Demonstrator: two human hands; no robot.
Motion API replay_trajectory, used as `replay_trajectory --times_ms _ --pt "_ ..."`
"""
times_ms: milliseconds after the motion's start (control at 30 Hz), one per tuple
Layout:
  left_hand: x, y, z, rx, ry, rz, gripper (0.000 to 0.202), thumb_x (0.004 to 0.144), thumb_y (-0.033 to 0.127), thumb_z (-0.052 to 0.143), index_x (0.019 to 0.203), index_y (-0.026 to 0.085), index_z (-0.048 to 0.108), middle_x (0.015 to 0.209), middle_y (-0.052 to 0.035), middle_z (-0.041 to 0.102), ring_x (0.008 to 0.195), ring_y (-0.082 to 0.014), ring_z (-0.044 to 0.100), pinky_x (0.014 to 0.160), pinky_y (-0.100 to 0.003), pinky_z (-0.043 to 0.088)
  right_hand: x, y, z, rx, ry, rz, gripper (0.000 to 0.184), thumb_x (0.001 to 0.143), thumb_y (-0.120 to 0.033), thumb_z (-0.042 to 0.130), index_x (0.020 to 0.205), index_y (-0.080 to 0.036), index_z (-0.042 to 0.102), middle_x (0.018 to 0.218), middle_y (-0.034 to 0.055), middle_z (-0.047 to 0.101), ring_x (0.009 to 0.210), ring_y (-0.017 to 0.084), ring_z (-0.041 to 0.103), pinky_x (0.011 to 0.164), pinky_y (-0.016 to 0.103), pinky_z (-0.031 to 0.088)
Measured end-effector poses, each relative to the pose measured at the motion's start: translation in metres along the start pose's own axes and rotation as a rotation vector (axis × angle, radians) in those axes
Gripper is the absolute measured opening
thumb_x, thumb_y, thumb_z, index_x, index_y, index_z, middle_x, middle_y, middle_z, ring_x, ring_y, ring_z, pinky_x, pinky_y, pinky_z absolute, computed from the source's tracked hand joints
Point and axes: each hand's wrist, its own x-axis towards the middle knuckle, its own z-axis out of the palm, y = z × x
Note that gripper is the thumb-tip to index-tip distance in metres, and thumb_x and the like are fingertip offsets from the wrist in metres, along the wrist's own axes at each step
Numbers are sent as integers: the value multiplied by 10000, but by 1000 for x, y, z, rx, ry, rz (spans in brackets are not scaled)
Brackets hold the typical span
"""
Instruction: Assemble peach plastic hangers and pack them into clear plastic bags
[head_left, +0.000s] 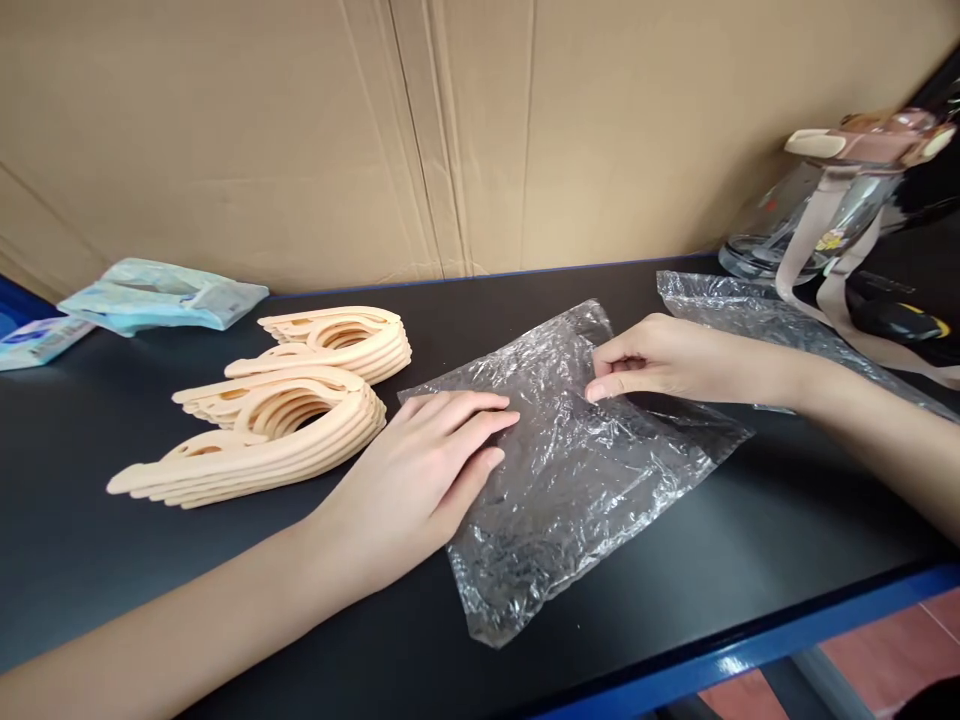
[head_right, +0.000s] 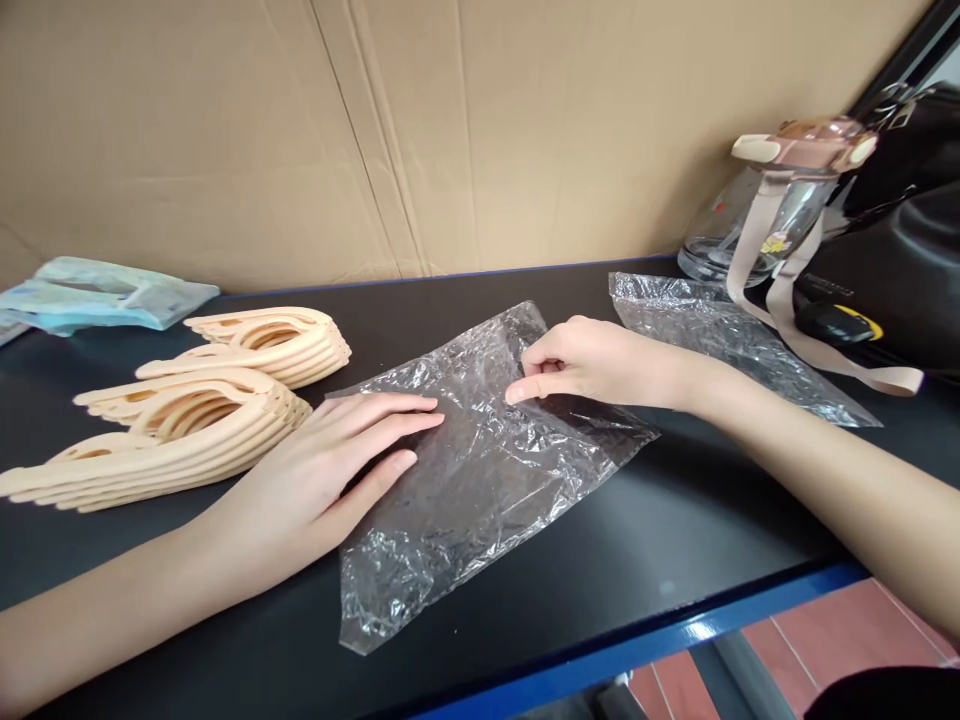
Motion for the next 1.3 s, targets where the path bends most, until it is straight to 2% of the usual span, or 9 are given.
replay_trajectory --times_ms 167,267,333,433,600,767,867,1133,1300 --pt "-3 -1 2 -15 -137 13 522 1046 483 328 1507 242 377 1599 -2 384 1497 -217 292 1243 -523 186 2 -6 4 91 4 -143 348 942 -509 558 824 -213 698 710 -34 608 632 116 544 605 254 421" --pt "-3 0 1 -9 -185 -15 549 1048 512 279 1541 272 304 1629 29 309 1531 -214 207 1247 -587 113 5 -4 11 73 69 -292 325 975 -463 530 1078 -228 731 1112 49 668 1011 173 629 889 324 489" --pt "-3 0 1 -2 -178 -28 557 1049 516 252 1559 292 251 1642 42 264 1540 -223 173 1233 -626 112 6 -2 17 48 85 -347 386 1004 -444 483 1297 -258 652 1442 78 525 1331 212 486 1117 410 372" --pt "-3 0 0 8 -186 -42 573 1049 514 244 1576 296 189 1655 42 213 1543 -233 157 1225 -641 130 6 -3 26 -11 27 -309 579 997 -512 471 1518 -268 406 1653 61 243 1520 244 209 1234 486 173" --pt "-2 1 1 41 -130 -20 585 1047 494 272 1576 256 199 1660 11 213 1543 -232 156 1236 -608 143 0 -13 27 -47 -56 -247 722 998 -590 393 1595 -249 172 1676 48 144 1542 261 112 1241 531 136" --pt "-3 1 2 39 -49 -64 629 1035 521 295 1568 195 224 1658 -68 235 1540 -254 166 1235 -586 185 -4 -21 25 -214 170 -340 604 995 -570 420 1501 -241 434 1452 125 531 1326 296 494 1103 546 379" --pt "-4 0 3 3 -53 -1 637 1030 519 337 1561 183 236 1653 -68 255 1544 -245 143 1246 -538 196 -3 -24 32 -306 245 -438 549 972 -557 485 1357 -181 592 1272 161 614 1171 301 580 1003 531 465" --pt "-5 1 1 -38 -44 114 664 1018 538 383 1574 220 210 1660 -29 232 1547 -231 129 1249 -478 217 1 -30 48 -265 198 -638 506 1000 -451 488 1383 -122 521 1463 184 489 1449 261 352 1195 487 315" --pt "-4 4 -1 -45 -59 133 671 1002 577 393 1565 241 248 1654 -18 251 1547 -236 124 1252 -479 198 1 -32 52 -230 188 -616 636 1005 -501 454 1497 -105 384 1527 197 426 1471 255 316 1207 475 293"
